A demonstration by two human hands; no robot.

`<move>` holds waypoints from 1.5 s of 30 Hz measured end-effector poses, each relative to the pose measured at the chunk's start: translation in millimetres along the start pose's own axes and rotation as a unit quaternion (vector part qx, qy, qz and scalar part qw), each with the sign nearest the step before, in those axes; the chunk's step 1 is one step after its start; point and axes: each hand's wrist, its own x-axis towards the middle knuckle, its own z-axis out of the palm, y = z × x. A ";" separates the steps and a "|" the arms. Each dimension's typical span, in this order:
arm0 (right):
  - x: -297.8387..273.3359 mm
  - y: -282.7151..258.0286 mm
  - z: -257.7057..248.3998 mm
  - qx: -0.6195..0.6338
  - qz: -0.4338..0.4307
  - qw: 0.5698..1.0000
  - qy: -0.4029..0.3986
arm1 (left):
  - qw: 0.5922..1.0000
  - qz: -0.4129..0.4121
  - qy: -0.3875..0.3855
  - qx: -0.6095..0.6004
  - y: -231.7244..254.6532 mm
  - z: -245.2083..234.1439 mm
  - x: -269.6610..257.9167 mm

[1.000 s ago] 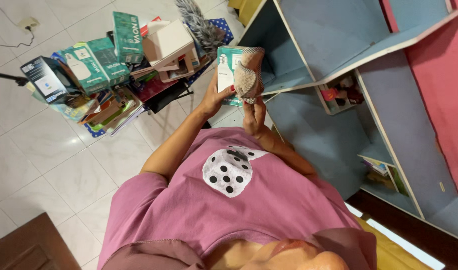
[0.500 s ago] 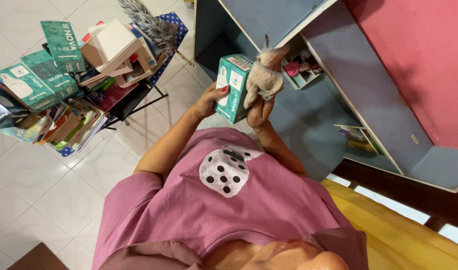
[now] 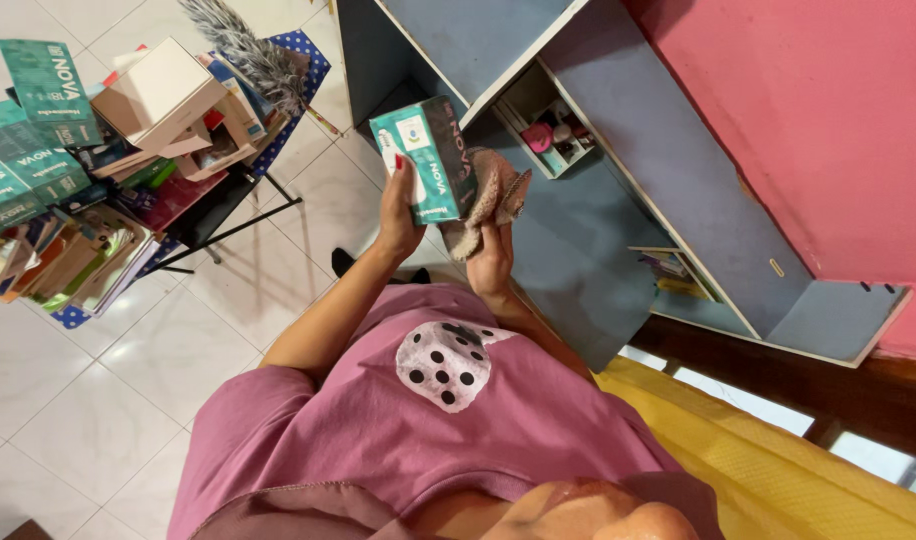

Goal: The person uses a duster to wipe the surfaces and interiors of a shelving unit, then uses a cloth to wipe down boxes containing light bulbs before placing them back on the shelves.

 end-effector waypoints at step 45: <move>205.5 40.2 16.8 -0.256 -0.241 0.907 0.231 | 0.657 0.112 -0.307 0.679 61.6 31.3 271.0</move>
